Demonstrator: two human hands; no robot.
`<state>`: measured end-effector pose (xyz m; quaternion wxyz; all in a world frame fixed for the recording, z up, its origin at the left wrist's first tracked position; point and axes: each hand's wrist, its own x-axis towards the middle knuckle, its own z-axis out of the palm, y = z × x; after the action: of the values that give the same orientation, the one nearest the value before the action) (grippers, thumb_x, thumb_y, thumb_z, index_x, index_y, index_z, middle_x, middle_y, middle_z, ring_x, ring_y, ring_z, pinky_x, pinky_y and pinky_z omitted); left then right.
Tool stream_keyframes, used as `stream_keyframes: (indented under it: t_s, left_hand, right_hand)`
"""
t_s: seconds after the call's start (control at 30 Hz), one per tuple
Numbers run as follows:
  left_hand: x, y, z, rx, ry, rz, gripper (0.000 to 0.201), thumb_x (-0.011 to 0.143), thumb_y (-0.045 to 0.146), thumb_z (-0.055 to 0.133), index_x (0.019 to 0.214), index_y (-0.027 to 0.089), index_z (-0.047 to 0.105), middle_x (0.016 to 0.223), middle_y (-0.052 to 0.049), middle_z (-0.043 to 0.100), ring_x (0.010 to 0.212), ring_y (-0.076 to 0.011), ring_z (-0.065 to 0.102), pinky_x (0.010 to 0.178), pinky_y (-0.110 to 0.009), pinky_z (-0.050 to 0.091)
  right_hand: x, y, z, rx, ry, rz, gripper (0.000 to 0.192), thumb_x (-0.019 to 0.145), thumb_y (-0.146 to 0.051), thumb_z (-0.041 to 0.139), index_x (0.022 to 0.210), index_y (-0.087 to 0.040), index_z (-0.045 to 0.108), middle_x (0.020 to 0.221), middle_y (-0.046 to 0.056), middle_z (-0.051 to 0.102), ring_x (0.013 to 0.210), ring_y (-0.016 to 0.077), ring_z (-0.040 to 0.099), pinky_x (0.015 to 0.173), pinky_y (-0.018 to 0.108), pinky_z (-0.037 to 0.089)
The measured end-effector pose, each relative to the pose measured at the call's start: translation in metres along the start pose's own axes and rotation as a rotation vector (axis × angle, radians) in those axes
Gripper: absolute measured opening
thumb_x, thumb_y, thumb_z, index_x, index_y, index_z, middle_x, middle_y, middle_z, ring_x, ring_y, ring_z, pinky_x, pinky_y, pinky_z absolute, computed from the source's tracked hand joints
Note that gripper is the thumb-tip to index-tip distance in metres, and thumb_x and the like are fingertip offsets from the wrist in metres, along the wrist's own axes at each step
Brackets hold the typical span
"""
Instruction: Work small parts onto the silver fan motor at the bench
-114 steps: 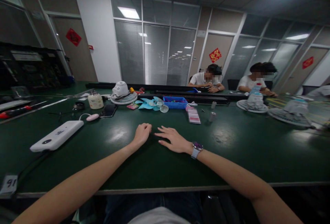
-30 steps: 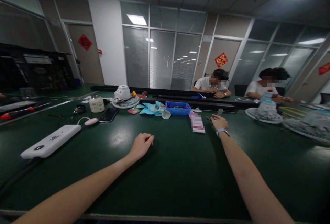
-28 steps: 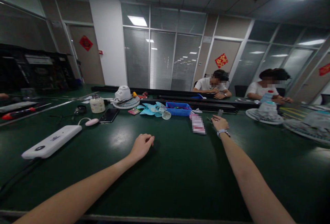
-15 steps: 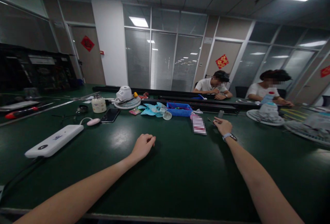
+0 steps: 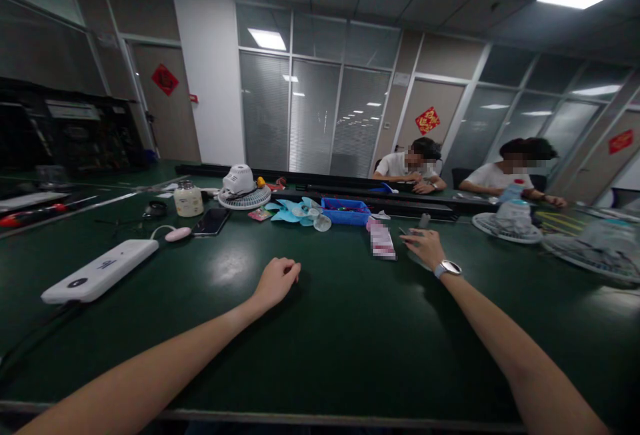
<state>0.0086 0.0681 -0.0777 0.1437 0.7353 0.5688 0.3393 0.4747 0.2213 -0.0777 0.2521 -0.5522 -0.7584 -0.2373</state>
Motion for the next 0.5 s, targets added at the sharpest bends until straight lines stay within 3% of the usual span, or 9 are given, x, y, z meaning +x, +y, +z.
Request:
stream_keyframes:
  t_s: [0.17, 0.3, 0.37, 0.5]
  left_hand:
    - [0.000, -0.001, 0.000, -0.006, -0.004, -0.007, 0.044, 0.089, 0.042, 0.035, 0.057, 0.020, 0.055, 0.066, -0.003, 0.059, 0.081, -0.0222, 0.056, 0.073, -0.031, 0.037]
    - [0.000, -0.002, 0.000, -0.013, -0.013, -0.002, 0.044, 0.090, 0.043, 0.036, 0.058, 0.020, 0.056, 0.068, -0.003, 0.061, 0.081, -0.0223, 0.057, 0.074, -0.031, 0.037]
    - [0.000, -0.002, 0.000, -0.012, -0.009, 0.003, 0.044, 0.090, 0.042, 0.036, 0.057, 0.020, 0.056, 0.068, -0.003, 0.062, 0.082, -0.0225, 0.057, 0.074, -0.031, 0.037]
    - [0.000, 0.000, 0.000, -0.013, -0.003, 0.006, 0.044, 0.089, 0.041, 0.036, 0.056, 0.021, 0.056, 0.066, -0.003, 0.061, 0.081, -0.0225, 0.057, 0.074, -0.031, 0.037]
  right_hand:
    - [0.005, -0.005, -0.003, 0.124, 0.119, 0.124, 0.023, 0.083, -0.033, 0.064, 0.102, -0.026, 0.075, 0.103, 0.008, 0.075, 0.101, 0.0251, 0.066, 0.095, 0.041, 0.037]
    - [0.019, -0.001, -0.003, 0.226, 0.226, 0.468, 0.032, 0.082, -0.039, 0.063, 0.107, -0.022, 0.074, 0.099, 0.009, 0.076, 0.095, 0.0257, 0.068, 0.087, 0.036, 0.045]
    - [0.027, 0.003, -0.001, 0.247, 0.224, 0.591, 0.032, 0.080, -0.039, 0.063, 0.103, -0.021, 0.076, 0.094, 0.009, 0.076, 0.090, 0.0262, 0.070, 0.078, 0.033, 0.049]
    - [0.037, 0.007, 0.006, 0.276, 0.195, 0.675, 0.030, 0.078, -0.041, 0.064, 0.094, -0.020, 0.078, 0.084, 0.009, 0.077, 0.080, 0.0253, 0.071, 0.065, 0.030, 0.052]
